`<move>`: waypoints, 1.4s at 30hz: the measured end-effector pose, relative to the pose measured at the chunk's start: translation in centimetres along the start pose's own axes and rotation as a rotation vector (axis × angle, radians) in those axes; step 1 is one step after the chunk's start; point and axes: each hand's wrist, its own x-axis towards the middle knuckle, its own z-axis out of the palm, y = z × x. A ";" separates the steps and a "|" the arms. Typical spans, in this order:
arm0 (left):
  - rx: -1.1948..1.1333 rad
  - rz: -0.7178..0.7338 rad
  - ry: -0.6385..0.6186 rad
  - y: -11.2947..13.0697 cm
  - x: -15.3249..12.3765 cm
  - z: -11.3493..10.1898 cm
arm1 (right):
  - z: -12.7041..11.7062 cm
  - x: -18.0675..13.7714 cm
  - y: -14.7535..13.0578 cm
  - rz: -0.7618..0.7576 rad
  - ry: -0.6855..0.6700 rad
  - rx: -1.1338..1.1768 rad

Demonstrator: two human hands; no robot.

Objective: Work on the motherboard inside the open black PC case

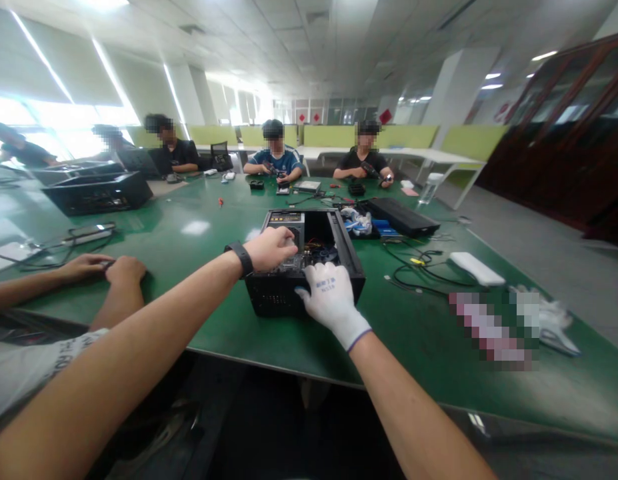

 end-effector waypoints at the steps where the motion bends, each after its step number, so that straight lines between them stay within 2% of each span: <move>1: 0.046 0.011 -0.024 0.3 0.0 0.2 | -0.4 -1.0 -0.1 -0.005 0.002 0.006; 7: 0.299 0.153 -0.239 1.0 0.2 1.4 | -2.8 -6.8 -1.4 -0.023 0.001 0.047; 13: 0.437 0.112 -0.371 1.7 -0.8 2.9 | -4.5 -11.7 -2.8 -0.030 0.023 0.128; 18: 0.496 0.100 -0.464 3.0 -1.0 4.8 | -5.1 -14.3 -3.4 -0.032 0.040 0.172; 22: 0.543 0.105 -0.563 3.1 -0.5 6.9 | -5.3 -15.1 -3.6 -0.037 0.045 0.177; 26: 0.492 0.071 -0.549 1.8 0.1 8.5 | -5.3 -15.2 -3.6 -0.042 0.066 0.167; 32: 0.509 0.084 -0.571 0.2 0.7 9.4 | -5.3 -15.3 -3.5 -0.039 0.063 0.170; 38: 0.540 0.048 -0.641 0.7 1.1 10.0 | -5.2 -15.4 -3.6 -0.038 0.061 0.165; 42: 0.579 0.082 -0.644 0.6 1.4 10.2 | -5.1 -15.4 -3.6 -0.039 0.060 0.156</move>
